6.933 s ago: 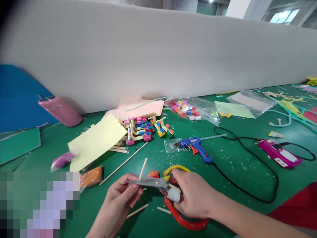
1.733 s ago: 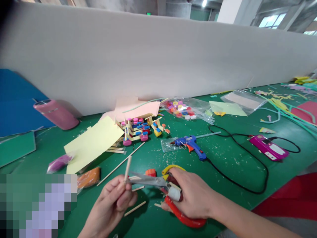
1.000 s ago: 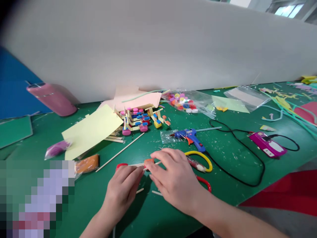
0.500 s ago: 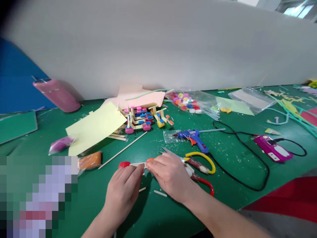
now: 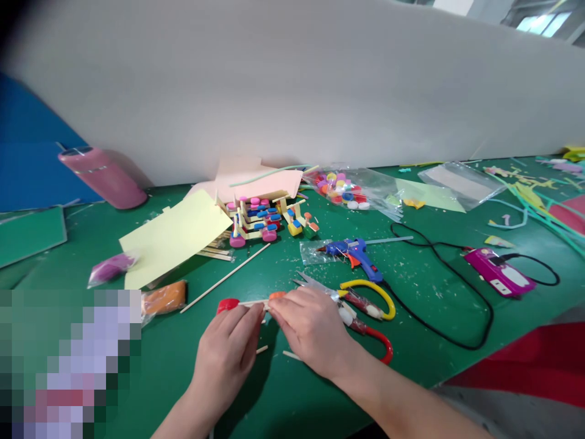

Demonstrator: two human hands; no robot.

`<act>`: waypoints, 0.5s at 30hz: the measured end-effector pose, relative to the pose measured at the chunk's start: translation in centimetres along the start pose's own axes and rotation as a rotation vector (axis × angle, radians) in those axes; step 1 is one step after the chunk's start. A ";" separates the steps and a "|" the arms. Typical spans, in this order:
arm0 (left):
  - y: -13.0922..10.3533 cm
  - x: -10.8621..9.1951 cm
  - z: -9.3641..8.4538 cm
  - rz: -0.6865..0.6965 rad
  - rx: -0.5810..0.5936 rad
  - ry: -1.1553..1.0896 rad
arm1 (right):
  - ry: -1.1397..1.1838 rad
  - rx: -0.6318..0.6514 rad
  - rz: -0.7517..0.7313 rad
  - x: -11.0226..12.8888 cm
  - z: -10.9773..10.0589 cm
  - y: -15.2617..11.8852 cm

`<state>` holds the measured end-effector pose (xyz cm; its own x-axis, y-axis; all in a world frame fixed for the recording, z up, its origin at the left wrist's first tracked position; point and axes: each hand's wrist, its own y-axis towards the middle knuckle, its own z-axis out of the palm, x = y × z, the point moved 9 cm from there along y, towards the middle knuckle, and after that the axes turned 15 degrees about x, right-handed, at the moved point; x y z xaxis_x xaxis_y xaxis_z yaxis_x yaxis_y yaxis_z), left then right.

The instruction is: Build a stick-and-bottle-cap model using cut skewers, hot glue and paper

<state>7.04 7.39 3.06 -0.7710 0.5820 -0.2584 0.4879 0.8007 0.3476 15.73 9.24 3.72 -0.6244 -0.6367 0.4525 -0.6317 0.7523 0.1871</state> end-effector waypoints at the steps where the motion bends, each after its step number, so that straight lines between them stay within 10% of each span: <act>1: 0.0 0.0 -0.1 0.000 -0.005 -0.003 | -0.002 -0.004 0.005 0.0 0.0 0.0; 15: 0.3 -0.2 0.5 0.124 0.080 -0.206 | 0.201 0.403 -0.084 -0.8 -0.9 0.2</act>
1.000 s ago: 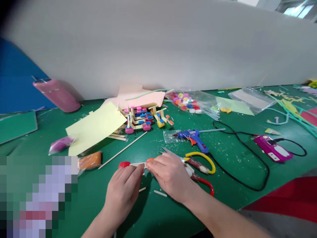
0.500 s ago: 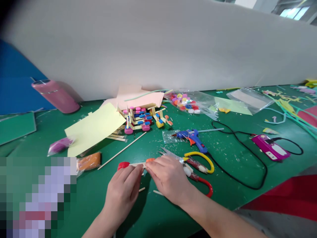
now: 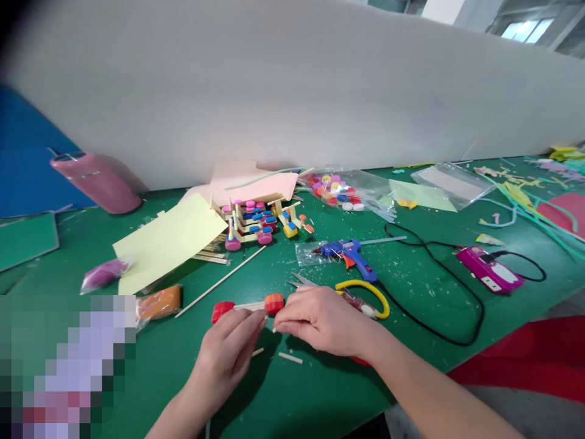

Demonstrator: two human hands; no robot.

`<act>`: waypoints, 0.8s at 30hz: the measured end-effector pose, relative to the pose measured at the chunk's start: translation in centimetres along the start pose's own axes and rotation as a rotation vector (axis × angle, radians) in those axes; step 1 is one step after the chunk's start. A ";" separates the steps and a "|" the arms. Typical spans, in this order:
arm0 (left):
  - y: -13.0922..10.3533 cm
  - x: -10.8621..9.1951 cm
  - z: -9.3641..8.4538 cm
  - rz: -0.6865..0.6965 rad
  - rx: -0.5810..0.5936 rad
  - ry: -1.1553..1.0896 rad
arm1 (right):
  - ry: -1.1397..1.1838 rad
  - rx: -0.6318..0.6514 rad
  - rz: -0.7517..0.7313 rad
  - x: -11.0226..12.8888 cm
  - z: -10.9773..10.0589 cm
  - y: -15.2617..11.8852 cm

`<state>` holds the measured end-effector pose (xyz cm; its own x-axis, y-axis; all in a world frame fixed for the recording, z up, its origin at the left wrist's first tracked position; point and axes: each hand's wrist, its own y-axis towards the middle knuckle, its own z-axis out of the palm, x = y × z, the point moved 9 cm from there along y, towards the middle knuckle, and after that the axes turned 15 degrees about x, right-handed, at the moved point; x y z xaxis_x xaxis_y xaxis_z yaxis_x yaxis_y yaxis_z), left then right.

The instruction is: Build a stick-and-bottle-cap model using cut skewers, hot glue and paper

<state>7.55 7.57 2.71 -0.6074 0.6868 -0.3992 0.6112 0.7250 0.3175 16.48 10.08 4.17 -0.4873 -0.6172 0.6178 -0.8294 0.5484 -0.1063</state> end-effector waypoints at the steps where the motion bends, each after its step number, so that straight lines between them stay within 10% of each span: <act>1: -0.1 0.2 -0.1 -0.009 -0.020 -0.030 | 0.040 -0.014 0.008 -0.1 -0.2 -0.2; 7: -0.3 0.3 -1.9 -0.052 -0.147 -0.051 | 0.382 -0.231 0.145 -2.3 -1.4 -1.9; 12: -2.6 4.6 -5.3 -0.422 -0.290 0.027 | 0.441 -0.330 0.171 -3.1 -1.2 -2.7; 17: -4.9 9.5 -4.0 -0.694 -0.084 0.031 | 0.500 -0.411 0.173 -3.4 -0.5 -2.6; 24: -5.3 10.8 -2.8 -0.756 -0.013 0.034 | 0.672 -0.300 0.172 -2.7 1.1 -1.7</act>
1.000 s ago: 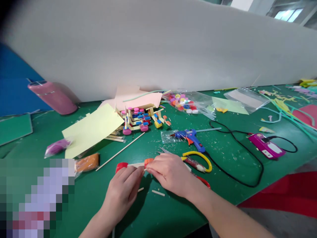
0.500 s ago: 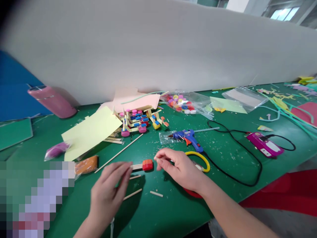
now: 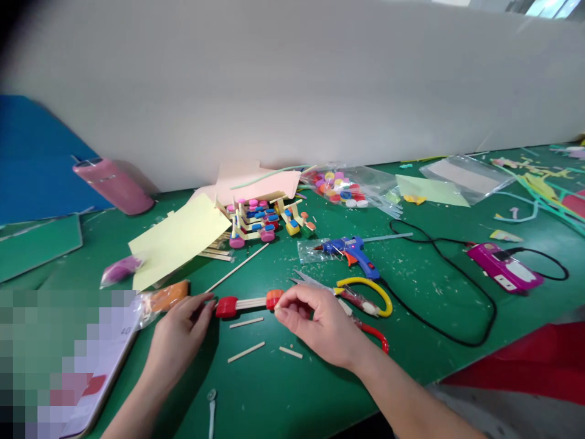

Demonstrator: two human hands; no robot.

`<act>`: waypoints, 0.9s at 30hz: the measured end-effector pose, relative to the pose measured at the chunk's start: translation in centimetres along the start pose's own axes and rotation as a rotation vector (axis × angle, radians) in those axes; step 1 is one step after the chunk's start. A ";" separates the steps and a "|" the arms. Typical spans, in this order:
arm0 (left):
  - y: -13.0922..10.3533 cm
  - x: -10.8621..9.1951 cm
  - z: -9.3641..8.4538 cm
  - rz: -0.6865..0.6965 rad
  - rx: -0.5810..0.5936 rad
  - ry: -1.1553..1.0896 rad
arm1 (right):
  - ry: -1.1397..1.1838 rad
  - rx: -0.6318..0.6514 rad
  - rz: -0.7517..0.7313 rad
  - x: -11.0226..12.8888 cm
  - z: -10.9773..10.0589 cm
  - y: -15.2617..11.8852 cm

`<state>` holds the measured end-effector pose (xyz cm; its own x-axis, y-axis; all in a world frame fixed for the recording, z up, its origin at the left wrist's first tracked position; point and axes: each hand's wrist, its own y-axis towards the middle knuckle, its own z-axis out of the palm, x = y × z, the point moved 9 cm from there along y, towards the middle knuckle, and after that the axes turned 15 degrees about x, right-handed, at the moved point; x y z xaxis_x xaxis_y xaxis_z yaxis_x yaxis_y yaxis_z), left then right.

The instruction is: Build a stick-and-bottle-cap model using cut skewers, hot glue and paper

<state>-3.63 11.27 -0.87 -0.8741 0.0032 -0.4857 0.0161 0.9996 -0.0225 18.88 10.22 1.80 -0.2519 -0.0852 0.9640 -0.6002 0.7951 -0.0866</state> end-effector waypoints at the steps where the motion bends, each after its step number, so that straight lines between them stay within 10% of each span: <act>1: -0.2 0.1 -0.7 -0.022 -0.040 -0.004 | 0.029 0.001 -0.001 0.0 0.1 0.0; 6: -2.3 -2.7 -4.5 0.030 -0.270 -0.167 | 0.213 -0.017 -0.032 -0.3 0.5 0.5; 14: -2.6 -11.6 3.4 0.184 0.583 -0.857 | 0.083 -0.125 -0.178 1.5 0.9 0.4; 20: -2.4 -10.2 5.9 0.043 0.575 -1.168 | -0.191 -0.186 -0.133 1.2 -1.0 -0.9; 27: -1.4 -7.8 6.5 0.048 0.471 -1.476 | -0.639 -0.254 0.270 -4.6 -6.4 -6.1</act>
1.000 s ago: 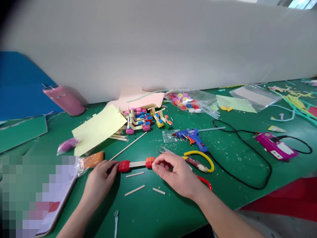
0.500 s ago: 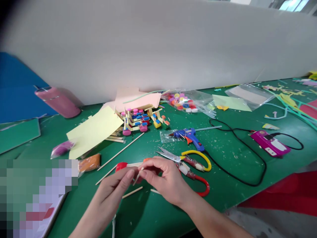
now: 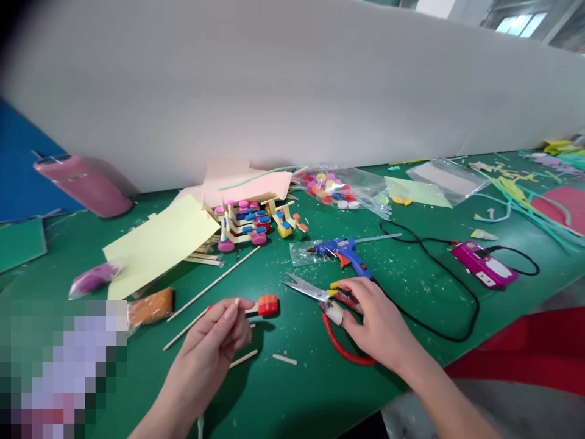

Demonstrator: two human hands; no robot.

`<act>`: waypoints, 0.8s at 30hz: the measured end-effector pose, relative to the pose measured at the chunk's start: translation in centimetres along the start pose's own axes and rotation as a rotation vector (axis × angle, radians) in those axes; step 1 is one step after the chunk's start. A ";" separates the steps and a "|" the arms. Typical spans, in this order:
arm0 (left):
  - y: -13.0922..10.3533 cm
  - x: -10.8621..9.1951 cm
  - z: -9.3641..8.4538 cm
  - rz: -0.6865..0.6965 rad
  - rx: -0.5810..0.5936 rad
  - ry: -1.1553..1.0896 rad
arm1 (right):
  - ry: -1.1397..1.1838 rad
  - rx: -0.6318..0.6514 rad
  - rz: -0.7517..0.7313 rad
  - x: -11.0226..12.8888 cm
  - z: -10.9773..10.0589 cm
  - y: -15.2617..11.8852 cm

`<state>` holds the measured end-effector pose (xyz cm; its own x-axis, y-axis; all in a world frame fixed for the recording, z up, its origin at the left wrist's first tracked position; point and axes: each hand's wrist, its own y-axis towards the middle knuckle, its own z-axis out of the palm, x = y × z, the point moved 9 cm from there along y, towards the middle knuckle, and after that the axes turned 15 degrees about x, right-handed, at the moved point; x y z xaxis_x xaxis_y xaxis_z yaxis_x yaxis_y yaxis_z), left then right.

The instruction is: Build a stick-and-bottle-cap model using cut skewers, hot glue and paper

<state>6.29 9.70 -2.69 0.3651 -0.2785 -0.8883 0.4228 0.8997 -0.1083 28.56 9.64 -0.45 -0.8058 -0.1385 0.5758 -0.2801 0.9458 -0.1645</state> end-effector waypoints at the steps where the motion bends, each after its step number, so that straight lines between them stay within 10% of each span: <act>1: 0.1 0.0 0.0 0.009 0.018 -0.053 | -0.049 0.034 0.002 -0.5 0.2 -0.3; 15: -0.2 1.0 0.4 -0.019 0.070 -0.303 | -0.147 0.127 0.224 -2.4 1.1 -0.1; 24: -1.0 0.5 -0.3 -0.005 0.010 -0.066 | 0.148 0.151 -0.072 4.1 1.0 -0.8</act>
<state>5.81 8.75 -3.21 0.4170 -0.3048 -0.8563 0.4328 0.8950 -0.1079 24.96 8.01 1.27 -0.6987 -0.1490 0.6997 -0.4183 0.8786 -0.2306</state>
